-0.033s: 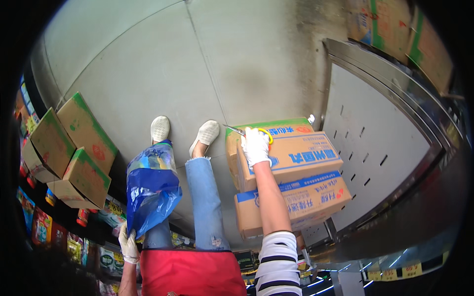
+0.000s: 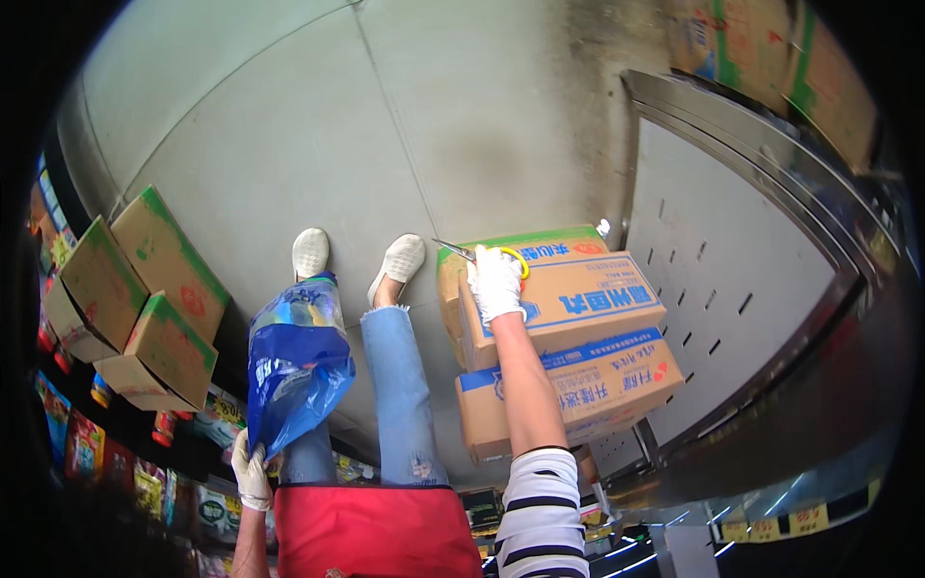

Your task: The person organizes frozen food packages inside a chest freezer, then uses scissors to open cardboard boxes and remove additional items. The person handles multiple bags of frozen dumplings and other frozen goods, placing them into the freezer and arranging them.

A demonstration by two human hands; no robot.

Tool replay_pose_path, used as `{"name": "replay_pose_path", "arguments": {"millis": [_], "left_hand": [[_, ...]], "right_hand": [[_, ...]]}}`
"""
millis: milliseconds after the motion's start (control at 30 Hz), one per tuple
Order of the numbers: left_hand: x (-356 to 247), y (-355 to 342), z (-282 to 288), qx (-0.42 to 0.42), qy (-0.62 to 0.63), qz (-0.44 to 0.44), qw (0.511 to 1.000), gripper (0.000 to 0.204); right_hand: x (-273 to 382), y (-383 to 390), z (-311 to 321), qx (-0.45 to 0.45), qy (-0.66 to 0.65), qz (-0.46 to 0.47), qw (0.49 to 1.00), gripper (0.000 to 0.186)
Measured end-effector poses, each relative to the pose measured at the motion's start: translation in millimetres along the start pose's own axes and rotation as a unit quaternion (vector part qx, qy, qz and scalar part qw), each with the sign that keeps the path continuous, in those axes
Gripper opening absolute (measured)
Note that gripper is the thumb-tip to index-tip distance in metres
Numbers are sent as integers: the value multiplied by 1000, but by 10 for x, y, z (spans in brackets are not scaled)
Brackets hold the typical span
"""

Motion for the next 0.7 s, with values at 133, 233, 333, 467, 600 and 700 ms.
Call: {"name": "replay_pose_path", "arguments": {"millis": [133,233,333,467,600,700], "left_hand": [[-181,-307,-169,69,3,9,998,24],[-308,-477,-327,77,1,-10,997,25],[-469,-474,-450,102,-26,-38,994,24],[-750,-187,-468,159,-81,-112,978,19],[-927,106,-358,193,-141,-160,958,25],[-943,119,-224,198,-138,-168,956,29]], "right_hand": [[164,397,572,-93,-160,-76,980,35],[426,955,1128,-174,-393,-103,897,34],[689,1690,1498,-168,-579,-157,782,42],[1176,2801,1395,-153,-756,-326,547,38],[1746,3798,899,-200,-814,-458,295,39],[2019,4417,582,-255,-824,-466,197,42]]}}
Point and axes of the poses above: each hand's wrist, its own y-axis away from the middle knuckle, its own z-axis out of the back of the hand, x = y × z, the point moved 3 cm from there along -y, towards the middle knuckle, and after that the axes turned 5 degrees about z, right-handed, at the moved point
